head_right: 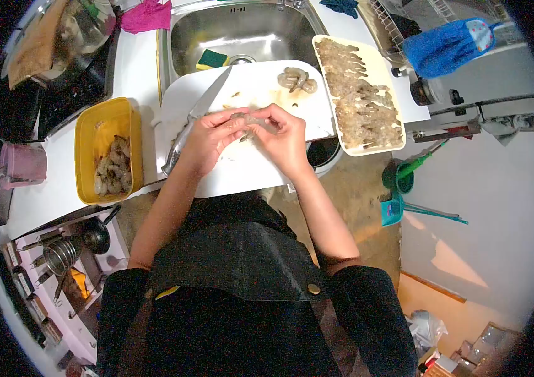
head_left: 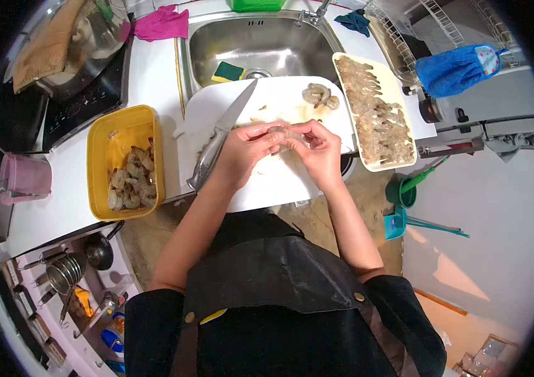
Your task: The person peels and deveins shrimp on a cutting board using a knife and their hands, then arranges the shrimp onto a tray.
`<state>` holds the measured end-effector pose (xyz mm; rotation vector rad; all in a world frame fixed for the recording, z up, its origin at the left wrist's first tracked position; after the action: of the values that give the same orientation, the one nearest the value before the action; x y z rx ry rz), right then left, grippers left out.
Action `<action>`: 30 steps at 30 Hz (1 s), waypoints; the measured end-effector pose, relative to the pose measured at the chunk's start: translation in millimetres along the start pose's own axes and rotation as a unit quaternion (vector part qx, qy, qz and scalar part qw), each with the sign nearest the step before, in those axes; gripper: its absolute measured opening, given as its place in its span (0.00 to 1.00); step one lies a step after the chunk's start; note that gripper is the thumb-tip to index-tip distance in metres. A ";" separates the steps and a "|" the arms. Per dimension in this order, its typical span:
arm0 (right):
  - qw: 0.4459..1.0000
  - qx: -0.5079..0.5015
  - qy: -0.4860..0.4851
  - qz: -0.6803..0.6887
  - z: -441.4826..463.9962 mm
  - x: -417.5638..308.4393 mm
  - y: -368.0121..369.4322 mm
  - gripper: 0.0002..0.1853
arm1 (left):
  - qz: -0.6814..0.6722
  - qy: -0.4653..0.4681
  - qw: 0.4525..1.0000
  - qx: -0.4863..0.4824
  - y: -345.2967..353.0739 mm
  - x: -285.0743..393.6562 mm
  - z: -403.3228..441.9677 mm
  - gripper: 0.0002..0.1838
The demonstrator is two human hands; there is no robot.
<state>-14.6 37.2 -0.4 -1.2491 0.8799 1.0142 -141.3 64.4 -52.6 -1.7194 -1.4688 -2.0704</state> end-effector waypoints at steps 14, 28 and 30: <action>0.991 -0.069 -0.034 -0.107 12.4 -32.0 -4.7 0.09 | -0.029 0.099 0.995 0.000 1.1 2.2 2.3 0.13; 0.970 -0.181 -0.054 -0.155 33.2 -25.5 -12.7 0.08 | -0.212 0.073 0.971 0.078 11.3 -27.7 17.9 0.08; 0.966 -0.207 -0.046 -0.147 36.7 -23.1 -8.8 0.08 | -0.200 0.071 0.972 0.097 7.2 -27.3 14.1 0.08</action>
<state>-14.1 70.5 28.7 -1.6138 0.4010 1.0345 -116.8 57.0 -71.2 -1.2573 -2.0232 -2.0780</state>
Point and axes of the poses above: each hand's wrist, its own z-axis towards the middle knuckle, its own y-axis out of the palm, x = y × z, the point moved 10 cm from there along z, towards the middle knuckle, and after that the axes turned 13 degrees about -x, right-handed, at the moved point
